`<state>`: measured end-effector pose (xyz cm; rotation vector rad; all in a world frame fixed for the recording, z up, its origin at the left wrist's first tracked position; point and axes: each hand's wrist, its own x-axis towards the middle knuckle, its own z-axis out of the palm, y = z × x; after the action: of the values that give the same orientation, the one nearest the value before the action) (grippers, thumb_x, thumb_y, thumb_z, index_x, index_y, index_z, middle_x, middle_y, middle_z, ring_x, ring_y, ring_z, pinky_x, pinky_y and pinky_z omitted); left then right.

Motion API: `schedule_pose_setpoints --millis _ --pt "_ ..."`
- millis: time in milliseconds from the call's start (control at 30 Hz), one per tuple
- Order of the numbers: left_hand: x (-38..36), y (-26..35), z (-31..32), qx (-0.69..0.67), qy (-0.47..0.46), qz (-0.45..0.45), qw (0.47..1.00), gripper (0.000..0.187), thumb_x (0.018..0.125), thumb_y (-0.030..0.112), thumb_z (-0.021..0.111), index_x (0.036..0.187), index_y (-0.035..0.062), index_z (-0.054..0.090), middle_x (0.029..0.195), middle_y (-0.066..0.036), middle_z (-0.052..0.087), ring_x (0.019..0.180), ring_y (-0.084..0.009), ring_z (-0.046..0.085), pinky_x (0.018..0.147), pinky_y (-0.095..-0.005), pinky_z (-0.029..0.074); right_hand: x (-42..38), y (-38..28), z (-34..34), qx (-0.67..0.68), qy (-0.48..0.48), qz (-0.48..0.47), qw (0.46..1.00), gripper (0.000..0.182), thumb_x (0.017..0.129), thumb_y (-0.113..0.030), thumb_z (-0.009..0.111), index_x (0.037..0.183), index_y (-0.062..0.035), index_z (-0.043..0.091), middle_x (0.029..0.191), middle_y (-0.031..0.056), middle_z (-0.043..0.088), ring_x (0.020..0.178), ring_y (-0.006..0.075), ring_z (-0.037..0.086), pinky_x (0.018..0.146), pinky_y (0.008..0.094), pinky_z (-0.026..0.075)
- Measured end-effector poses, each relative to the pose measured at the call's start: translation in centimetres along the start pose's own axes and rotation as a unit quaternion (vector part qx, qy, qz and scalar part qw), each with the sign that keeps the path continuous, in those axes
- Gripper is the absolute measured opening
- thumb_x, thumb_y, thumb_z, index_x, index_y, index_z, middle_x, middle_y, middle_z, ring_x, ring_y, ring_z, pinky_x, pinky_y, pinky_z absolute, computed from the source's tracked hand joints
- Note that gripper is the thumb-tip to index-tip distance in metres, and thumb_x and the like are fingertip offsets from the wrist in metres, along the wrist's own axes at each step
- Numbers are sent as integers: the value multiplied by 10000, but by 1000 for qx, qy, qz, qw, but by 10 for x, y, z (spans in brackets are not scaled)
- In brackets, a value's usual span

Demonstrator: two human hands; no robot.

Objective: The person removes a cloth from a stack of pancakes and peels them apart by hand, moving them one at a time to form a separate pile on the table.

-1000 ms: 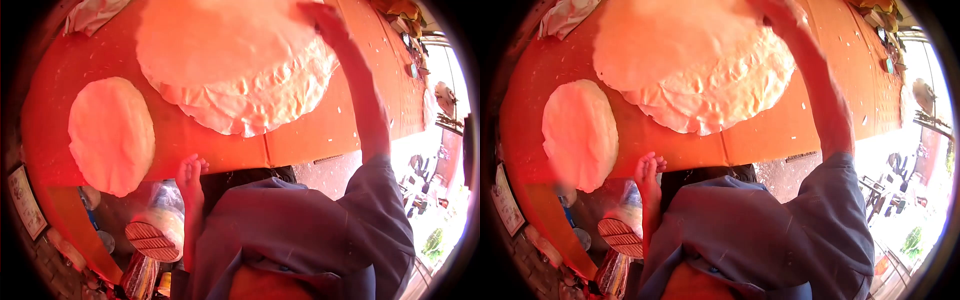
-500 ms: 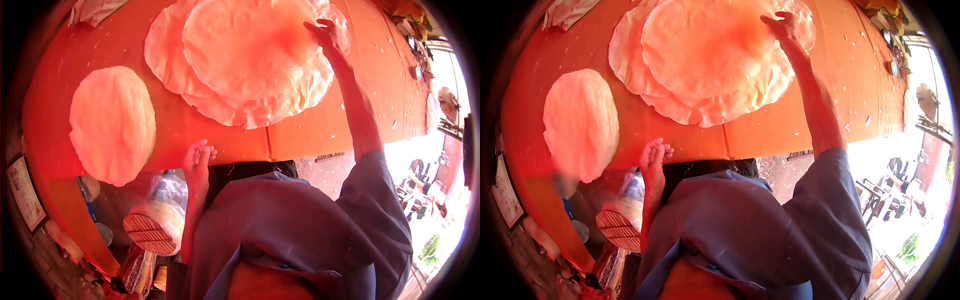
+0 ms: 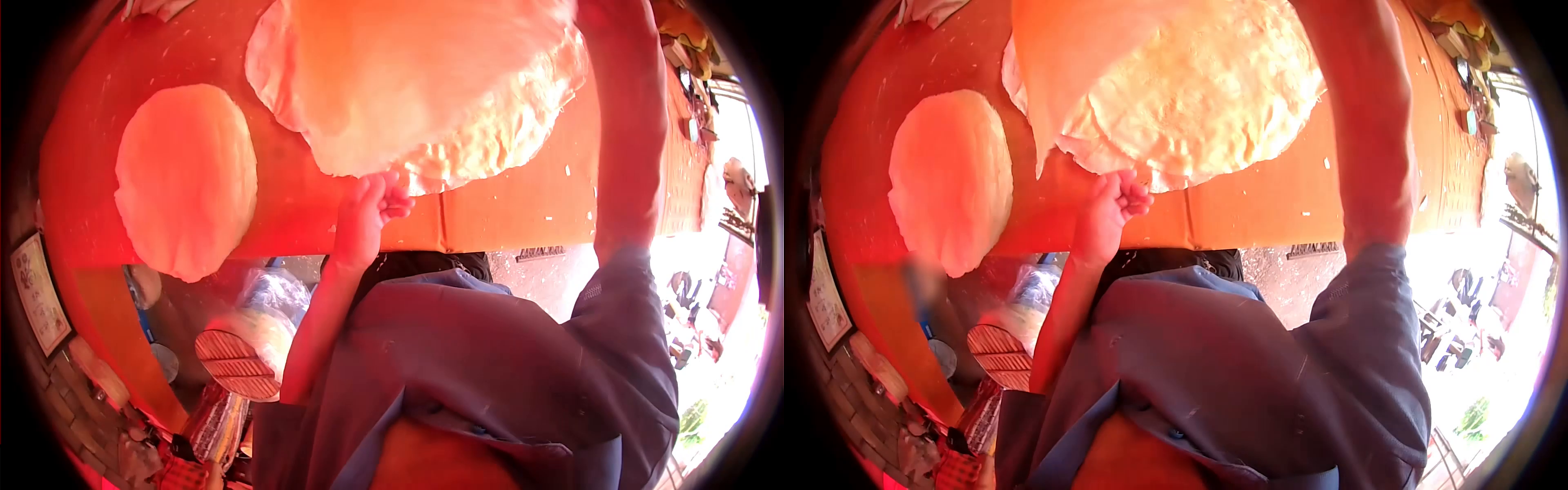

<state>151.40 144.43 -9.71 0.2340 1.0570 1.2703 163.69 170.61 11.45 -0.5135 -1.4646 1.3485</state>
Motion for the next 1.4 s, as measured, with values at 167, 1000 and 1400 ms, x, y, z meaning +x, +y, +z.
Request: schedule_pose_setpoints --millis 167,1000,1400 --pt "35 10 12 -336 -84 70 935 480 983 421 382 1287 60 471 1212 -101 572 1073 -256 576 838 -394 492 -45 88 -121 -53 0 288 956 323 909 -147 559 1174 32 609 1067 71 666 931 143 631 834 295 511" --pt "53 7 28 -275 74 5 959 245 945 260 536 1118 88 552 1030 -80 623 925 -246 606 831 -395 481 -109 71 -9 -571 -149 -232 773 274 764 6 595 1013 -87 663 857 63 673 706 245 617 584 366 507" --pt "48 -3 15 -245 17 37 969 402 984 373 408 1159 34 536 1086 -108 630 977 -252 626 848 -402 511 -191 118 5 -574 -300 -58 760 514 792 -243 684 1246 -52 534 1265 135 534 1186 341 497 958 454 411"
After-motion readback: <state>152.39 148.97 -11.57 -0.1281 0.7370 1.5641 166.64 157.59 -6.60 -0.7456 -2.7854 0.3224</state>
